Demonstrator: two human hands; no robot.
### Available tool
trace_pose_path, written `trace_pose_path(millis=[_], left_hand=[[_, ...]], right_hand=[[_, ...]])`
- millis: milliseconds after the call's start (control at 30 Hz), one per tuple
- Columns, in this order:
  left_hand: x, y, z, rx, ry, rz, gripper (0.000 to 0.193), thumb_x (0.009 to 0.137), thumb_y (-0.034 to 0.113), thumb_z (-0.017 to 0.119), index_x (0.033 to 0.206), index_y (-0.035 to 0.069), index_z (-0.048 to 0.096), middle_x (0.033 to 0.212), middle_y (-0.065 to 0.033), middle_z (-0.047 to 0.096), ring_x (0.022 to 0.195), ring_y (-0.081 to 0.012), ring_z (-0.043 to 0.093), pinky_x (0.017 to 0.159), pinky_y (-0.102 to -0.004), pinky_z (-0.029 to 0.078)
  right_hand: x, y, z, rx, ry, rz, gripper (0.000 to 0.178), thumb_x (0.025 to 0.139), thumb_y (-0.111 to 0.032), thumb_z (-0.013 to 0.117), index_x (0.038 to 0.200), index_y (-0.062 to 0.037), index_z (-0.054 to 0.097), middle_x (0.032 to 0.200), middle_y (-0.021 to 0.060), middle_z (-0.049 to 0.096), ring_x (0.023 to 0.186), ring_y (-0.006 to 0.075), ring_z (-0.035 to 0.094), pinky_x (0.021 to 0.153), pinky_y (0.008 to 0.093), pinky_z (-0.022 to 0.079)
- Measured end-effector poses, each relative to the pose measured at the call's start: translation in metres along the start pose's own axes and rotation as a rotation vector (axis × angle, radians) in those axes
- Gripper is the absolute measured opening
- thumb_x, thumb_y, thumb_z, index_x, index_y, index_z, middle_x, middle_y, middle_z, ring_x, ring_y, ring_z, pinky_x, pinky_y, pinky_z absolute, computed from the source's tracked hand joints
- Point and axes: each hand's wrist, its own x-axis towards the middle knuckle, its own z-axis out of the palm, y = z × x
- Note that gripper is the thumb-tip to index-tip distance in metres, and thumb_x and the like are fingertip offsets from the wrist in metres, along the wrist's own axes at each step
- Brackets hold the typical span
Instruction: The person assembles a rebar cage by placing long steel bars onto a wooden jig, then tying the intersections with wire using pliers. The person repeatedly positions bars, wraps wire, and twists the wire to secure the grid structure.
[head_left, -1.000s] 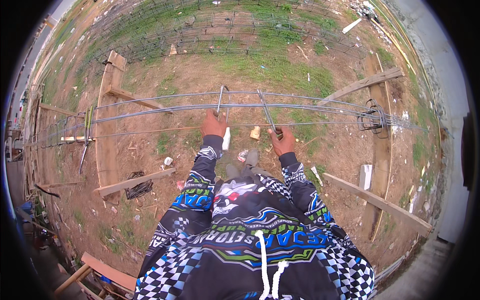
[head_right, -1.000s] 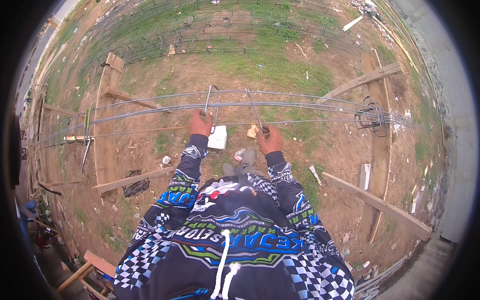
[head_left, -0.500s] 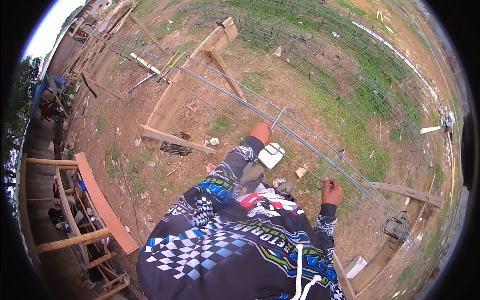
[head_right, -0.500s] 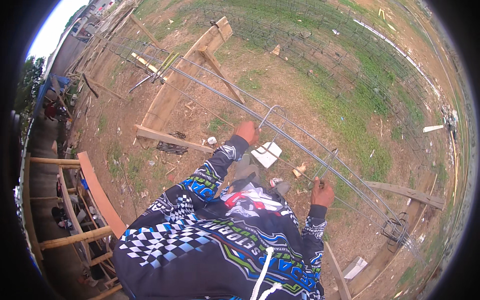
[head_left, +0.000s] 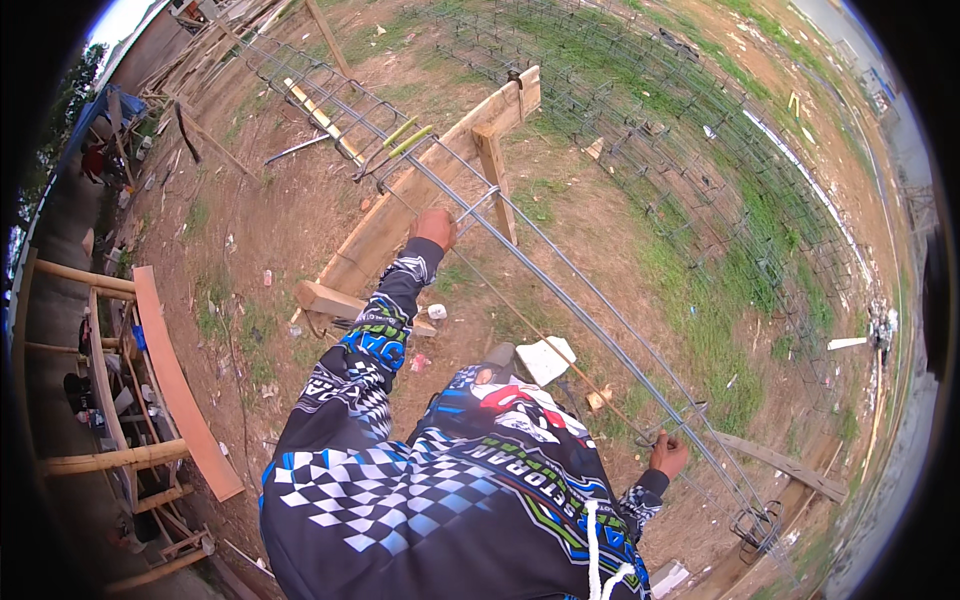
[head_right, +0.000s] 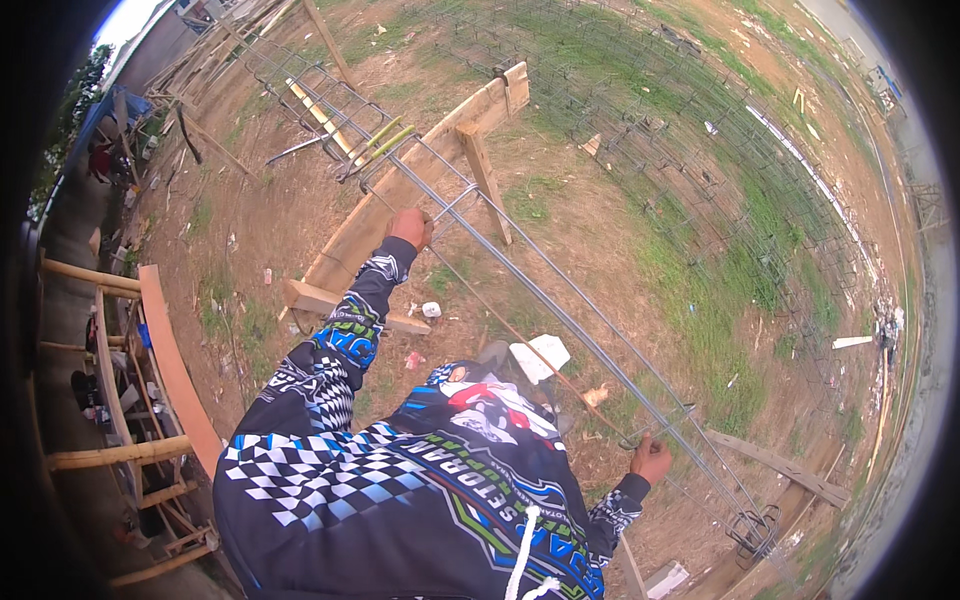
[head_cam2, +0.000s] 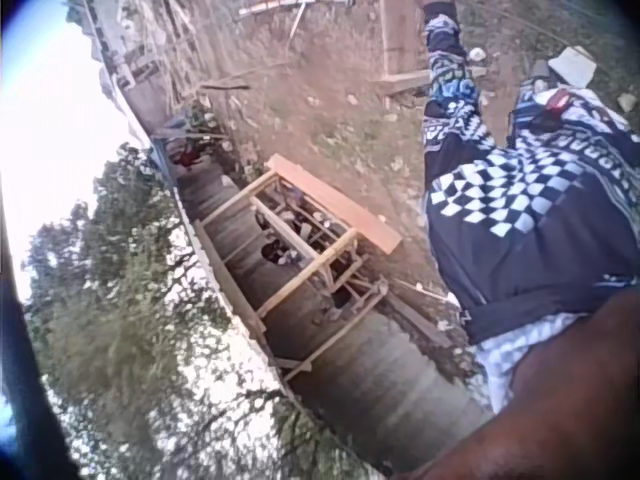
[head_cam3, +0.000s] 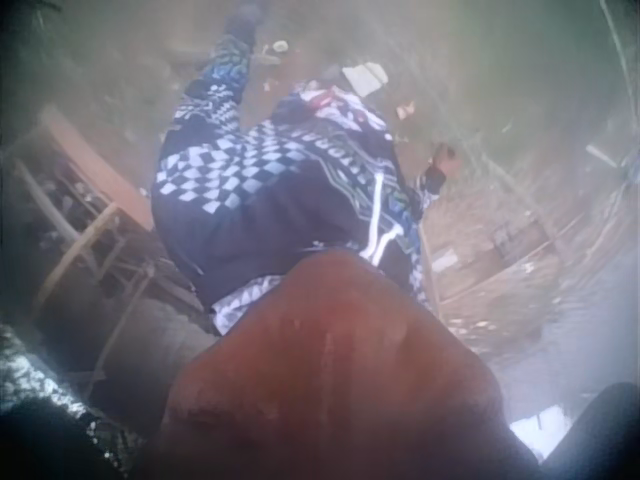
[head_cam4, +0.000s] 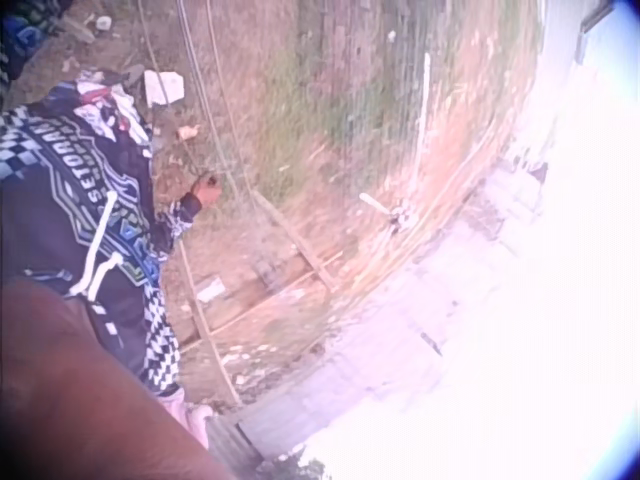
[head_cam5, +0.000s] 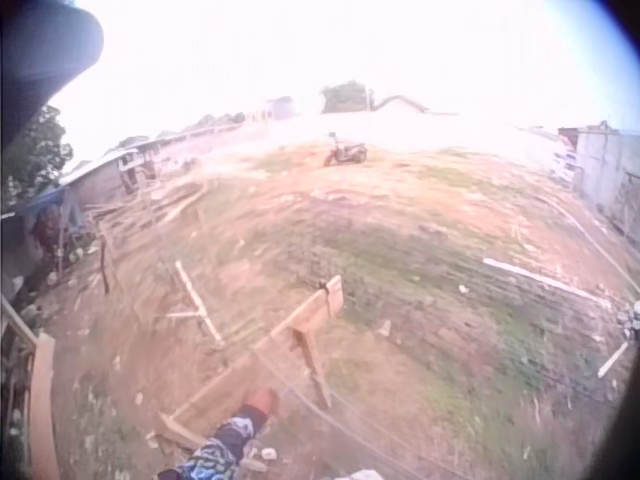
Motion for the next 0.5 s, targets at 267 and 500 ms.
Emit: trace_pose_path(millis=[267, 500], left_hand=[[0.032, -0.071, -0.025, 0.096, 0.189, 0.156, 0.117, 0.055, 0.085, 0.064, 0.15, 0.025, 0.029, 0.156, -0.0197, 0.015, 0.145, -0.0386, 0.01, 0.112, -0.0638, 0.006], [0.057, -0.095, -0.021, 0.165, -0.133, 0.252, 0.132, 0.047, 0.091, 0.061, 0.154, 0.027, 0.018, 0.16, -0.0186, 0.001, 0.146, -0.0412, -0.004, 0.103, -0.076, -0.009]], right_hand=[[-0.001, 0.001, 0.015, -0.007, -0.021, 0.113, 0.04, 0.081, -0.035, 0.07, 0.079, 0.0042, 0.069, 0.068, 0.0142, 0.066, 0.063, 0.0245, 0.062, 0.064, 0.0383, 0.047], [0.02, 0.035, 0.036, -0.171, 0.091, 0.167, 0.042, 0.079, -0.039, 0.071, 0.082, 0.0028, 0.07, 0.074, 0.0165, 0.068, 0.07, 0.0306, 0.064, 0.069, 0.0421, 0.048]])
